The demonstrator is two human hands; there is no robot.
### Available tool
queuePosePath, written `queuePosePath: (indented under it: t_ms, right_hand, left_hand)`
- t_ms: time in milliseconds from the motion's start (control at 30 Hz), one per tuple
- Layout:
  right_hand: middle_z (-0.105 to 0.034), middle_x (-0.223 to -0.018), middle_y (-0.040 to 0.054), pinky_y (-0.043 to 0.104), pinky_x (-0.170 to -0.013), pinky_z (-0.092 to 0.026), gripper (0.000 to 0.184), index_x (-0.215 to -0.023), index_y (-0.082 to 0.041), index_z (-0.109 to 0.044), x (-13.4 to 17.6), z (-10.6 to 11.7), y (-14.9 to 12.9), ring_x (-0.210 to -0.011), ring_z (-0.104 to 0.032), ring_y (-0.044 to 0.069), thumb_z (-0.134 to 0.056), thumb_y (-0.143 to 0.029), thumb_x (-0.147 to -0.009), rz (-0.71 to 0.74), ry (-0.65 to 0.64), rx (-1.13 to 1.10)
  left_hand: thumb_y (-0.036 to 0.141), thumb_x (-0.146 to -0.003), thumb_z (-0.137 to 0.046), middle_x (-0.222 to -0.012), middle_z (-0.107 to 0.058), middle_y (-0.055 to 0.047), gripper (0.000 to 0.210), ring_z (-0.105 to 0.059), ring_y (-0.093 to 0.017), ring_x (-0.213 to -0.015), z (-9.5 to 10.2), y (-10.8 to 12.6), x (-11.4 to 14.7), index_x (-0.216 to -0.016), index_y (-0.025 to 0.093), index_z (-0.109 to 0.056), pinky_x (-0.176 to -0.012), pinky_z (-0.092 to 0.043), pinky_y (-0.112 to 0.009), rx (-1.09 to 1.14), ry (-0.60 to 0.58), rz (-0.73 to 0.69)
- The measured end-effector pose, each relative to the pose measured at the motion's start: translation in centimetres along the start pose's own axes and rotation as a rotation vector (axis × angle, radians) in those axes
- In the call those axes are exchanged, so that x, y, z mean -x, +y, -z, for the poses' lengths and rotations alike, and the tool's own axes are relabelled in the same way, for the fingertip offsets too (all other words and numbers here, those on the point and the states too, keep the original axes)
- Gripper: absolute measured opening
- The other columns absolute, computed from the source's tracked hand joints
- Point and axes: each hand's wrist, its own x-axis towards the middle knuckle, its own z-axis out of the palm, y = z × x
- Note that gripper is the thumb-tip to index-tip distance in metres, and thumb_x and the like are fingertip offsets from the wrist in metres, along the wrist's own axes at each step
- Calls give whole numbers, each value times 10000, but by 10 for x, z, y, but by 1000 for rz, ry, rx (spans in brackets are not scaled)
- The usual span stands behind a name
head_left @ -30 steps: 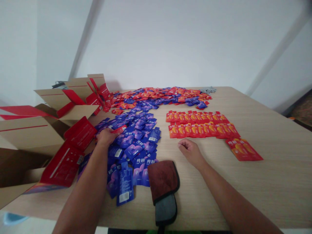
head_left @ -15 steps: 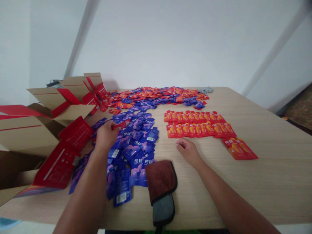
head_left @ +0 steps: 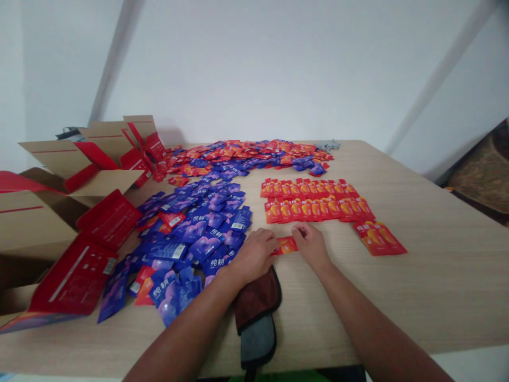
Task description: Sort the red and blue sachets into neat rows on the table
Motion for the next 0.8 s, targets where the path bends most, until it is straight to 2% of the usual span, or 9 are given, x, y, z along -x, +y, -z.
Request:
queuePosePath:
  t_ms: [100,200,267,333,433,533,667,800]
  right_hand:
    - [-717,-737,25,318,-673,-470,236,-786,-219,-681,1,3,1,-678,-649,209,-587,-374,-937,6,14,84]
    - [-719,-746,27,326,-676,-482,223,-802,-221,-686,2,2,0,-680,-656,212,-579,-352,-947,41,28,116]
    - [-743,-817,52,348,-726,-520,228,-877,-212,-714,3,1,-5,-743,-681,228,-566,-357,-973,107,50,139]
    - [-771,-956,93,389,-845,-560,259,-1011,-200,-742,6,-1,-12,-891,-710,255,-546,-370,-1010,220,36,154]
    - [-728,-1332,148,462,-1103,-514,402,-1336,-186,-693,17,-7,-23,-1255,-657,284,-486,-413,-1077,400,-179,207]
    - [-517,-1625,183,525,-1276,-348,614,-1579,-135,-515,31,-16,-29,-1527,-458,303,-399,-519,-1113,438,-445,379]
    - [-358,-1713,204,562,-1335,-179,761,-1641,-80,-422,40,-27,-28,-1643,-229,321,-282,-610,-1113,370,-593,587]
    - [-280,-1739,202,537,-1343,-140,813,-1665,-63,-362,34,-27,-28,-1659,-158,307,-210,-637,-1111,324,-663,618]
  left_hand:
    - [255,-929,-702,-1172,-683,-91,109,-596,-277,-1139,-1,-6,5,-1029,229,-737,-1005,-463,-415,22,-34,-29]
    - [261,-944,-675,-1158,-698,-91,137,-614,-279,-1128,-1,-9,7,-1051,243,-760,-1008,-465,-430,52,-54,-54]
    - [251,-966,-639,-1145,-706,-93,149,-626,-275,-1116,-2,-9,7,-1044,246,-767,-1005,-467,-431,66,-52,-65]
    - [247,-980,-622,-1129,-715,-92,164,-634,-267,-1102,-4,-9,6,-1052,243,-770,-1005,-469,-425,82,-48,-81]
    - [209,-973,-610,-1112,-724,-100,181,-640,-259,-1087,-9,-10,6,-1070,216,-764,-1000,-479,-406,95,-5,-58]
    - [115,-908,-601,-1028,-726,-104,170,-648,-253,-1022,-15,-15,6,-961,189,-745,-955,-493,-387,88,62,48]
    - [73,-879,-580,-884,-711,-83,178,-645,-234,-907,-20,-24,6,-815,190,-697,-884,-486,-371,69,96,135]
    - [80,-888,-583,-857,-709,-70,189,-634,-218,-865,-22,-28,5,-772,193,-682,-854,-472,-359,55,103,146]
